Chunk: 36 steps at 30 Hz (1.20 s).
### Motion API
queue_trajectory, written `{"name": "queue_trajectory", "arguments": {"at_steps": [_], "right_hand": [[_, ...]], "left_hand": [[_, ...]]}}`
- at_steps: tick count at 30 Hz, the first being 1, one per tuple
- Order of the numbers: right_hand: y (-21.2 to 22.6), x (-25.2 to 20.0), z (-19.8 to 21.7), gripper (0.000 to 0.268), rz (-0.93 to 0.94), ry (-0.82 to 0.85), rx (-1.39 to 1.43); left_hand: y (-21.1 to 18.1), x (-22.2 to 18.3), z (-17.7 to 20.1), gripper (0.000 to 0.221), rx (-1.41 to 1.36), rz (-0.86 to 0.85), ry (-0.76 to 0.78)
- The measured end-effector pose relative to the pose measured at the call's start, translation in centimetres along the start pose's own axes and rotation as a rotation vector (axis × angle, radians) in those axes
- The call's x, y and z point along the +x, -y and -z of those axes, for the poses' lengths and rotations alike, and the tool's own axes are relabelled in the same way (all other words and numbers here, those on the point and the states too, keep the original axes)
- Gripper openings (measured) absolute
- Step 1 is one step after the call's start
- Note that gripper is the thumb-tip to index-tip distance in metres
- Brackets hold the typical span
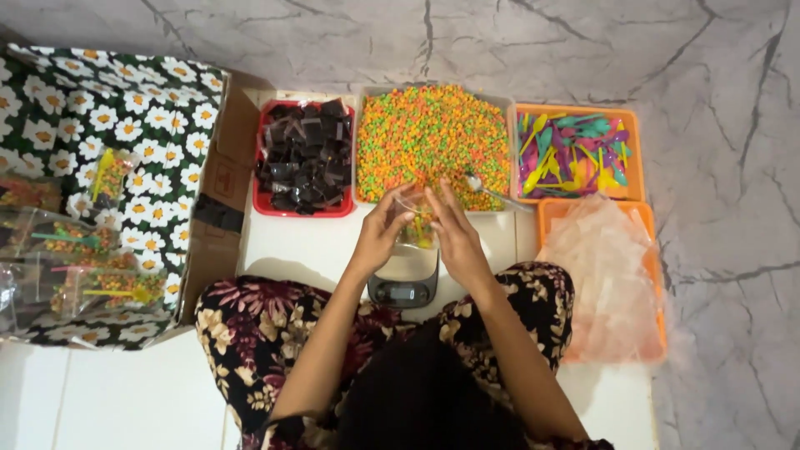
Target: Packaging small multi-colored beads into plastic bags and weighing them on a digital scale for consistency.
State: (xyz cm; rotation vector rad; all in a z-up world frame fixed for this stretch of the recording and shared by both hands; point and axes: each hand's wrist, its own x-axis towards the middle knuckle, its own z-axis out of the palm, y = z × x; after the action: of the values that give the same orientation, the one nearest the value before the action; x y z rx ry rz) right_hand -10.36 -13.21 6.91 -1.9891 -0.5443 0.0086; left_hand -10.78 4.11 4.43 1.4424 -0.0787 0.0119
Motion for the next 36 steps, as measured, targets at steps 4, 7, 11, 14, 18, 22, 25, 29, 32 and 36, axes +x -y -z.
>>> {"name": "queue_trajectory", "arguments": {"at_steps": [4,7,11,14,18,22,25,29,32,36], "right_hand": [[-5.0,-2.2,-1.2,0.022,-0.018,-0.120,-0.110],[-9.4,-4.4,-2.4,0.007,-0.180,-0.189,0.140],[-14.2,-7.0,-4.1,0.012,-0.622,-0.377,0.371],[-18.6,-8.3,-5.0,0.012,-0.746,-0.414,0.369],[-20.1,-8.7,-5.2,0.015,-0.887,-0.316,0.188],[-24.3,-9.9,-5.4,0.020,-0.942,-0.180,-0.018],[-27.0,-10.6,-5.3,0.036,-0.973,-0.089,-0.099],[-22.9,-10.1,-4.0,0.037,-0.978,-0.170,-0.070],[-20.3,-9.3,-3.1,0.036,-0.976,-0.272,0.020],[-18.3,-8.8,-2.5,0.033,-0.975,-0.370,0.085]], "left_hand": [[0.6,-2.3,1.3,0.049,0.131,0.046,0.023],[2.7,-3.8,3.5,0.059,0.237,0.035,-0.005],[6.3,-6.4,8.3,0.055,0.389,0.139,-0.139],[8.2,-8.7,11.1,0.052,0.470,0.232,-0.187],[12.7,-11.4,13.9,0.048,0.586,0.370,-0.181],[11.8,-10.8,12.8,0.045,0.578,0.406,-0.194],[11.8,-11.0,12.7,0.042,0.681,0.480,-0.139],[10.1,-11.3,12.2,0.038,0.712,0.430,-0.102],[10.0,-11.4,12.2,0.036,0.719,0.425,-0.111],[9.4,-11.6,12.0,0.035,0.726,0.425,-0.117]]}}
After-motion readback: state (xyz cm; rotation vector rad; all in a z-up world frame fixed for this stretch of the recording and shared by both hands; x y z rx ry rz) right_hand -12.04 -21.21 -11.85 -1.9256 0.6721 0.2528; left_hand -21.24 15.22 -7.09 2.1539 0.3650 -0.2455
